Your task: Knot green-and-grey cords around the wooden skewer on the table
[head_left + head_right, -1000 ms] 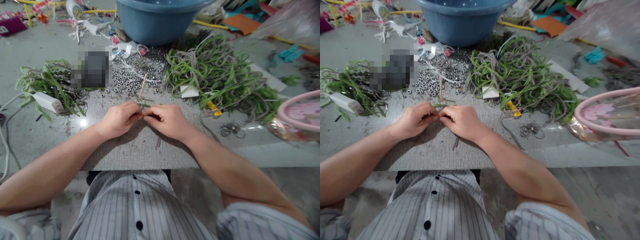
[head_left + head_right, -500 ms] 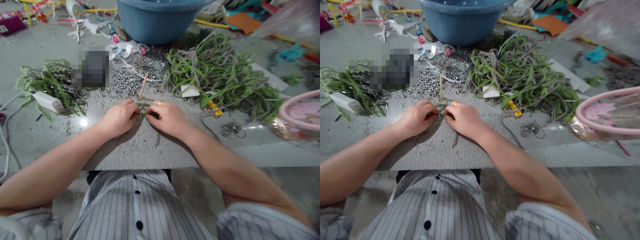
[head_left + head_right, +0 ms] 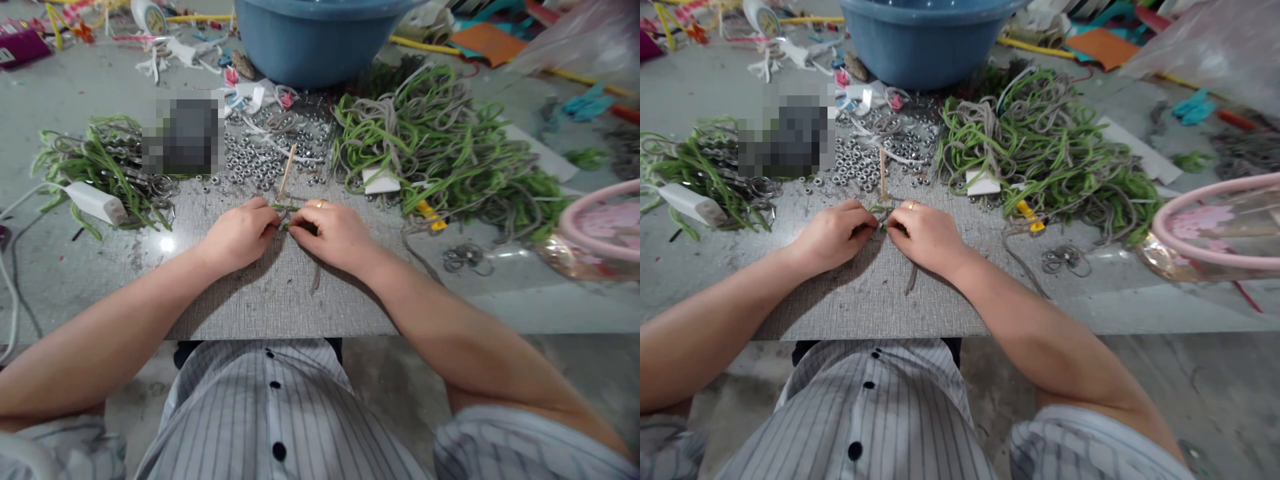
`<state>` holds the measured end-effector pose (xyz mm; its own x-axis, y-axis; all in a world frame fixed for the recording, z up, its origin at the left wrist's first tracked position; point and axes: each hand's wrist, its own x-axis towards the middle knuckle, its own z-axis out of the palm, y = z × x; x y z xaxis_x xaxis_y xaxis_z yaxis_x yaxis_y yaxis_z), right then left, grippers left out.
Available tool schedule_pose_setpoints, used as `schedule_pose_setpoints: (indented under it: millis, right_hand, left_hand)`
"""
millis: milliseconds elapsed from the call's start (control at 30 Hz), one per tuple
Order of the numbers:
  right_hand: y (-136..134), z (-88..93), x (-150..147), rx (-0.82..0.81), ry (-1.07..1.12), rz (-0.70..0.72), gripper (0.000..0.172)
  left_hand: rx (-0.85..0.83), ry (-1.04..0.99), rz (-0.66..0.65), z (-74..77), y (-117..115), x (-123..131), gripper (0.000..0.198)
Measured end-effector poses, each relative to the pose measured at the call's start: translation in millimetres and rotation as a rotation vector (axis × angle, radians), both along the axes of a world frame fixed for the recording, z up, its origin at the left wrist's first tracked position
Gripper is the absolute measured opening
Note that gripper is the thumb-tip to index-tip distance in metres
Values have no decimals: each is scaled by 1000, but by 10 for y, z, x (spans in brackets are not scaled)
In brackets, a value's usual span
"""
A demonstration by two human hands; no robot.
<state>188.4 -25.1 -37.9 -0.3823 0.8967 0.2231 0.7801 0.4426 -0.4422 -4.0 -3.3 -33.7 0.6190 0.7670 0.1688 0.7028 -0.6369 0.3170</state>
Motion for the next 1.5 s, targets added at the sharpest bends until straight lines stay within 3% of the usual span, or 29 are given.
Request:
schedule_pose_setpoints:
  millis: [767, 967, 1167, 1367, 1500]
  right_hand:
    - [6, 10, -37, -45, 37, -27, 12]
    - [11, 15, -29, -47, 25, -23, 12]
    - [6, 71, 30, 52, 88, -21, 12]
    - [-24, 120, 21, 163, 166, 74, 15]
    - [-28, 119, 10, 157, 166, 113, 16]
  left_hand:
    - [-43, 47, 13, 24, 42, 28, 22]
    - [2, -26, -30, -4, 52, 5, 23]
    - [46, -212, -17, 61, 1, -8, 16]
    - [39, -180, 20, 129, -39, -4, 42]
    - [-7, -185, -6, 116, -37, 25, 43]
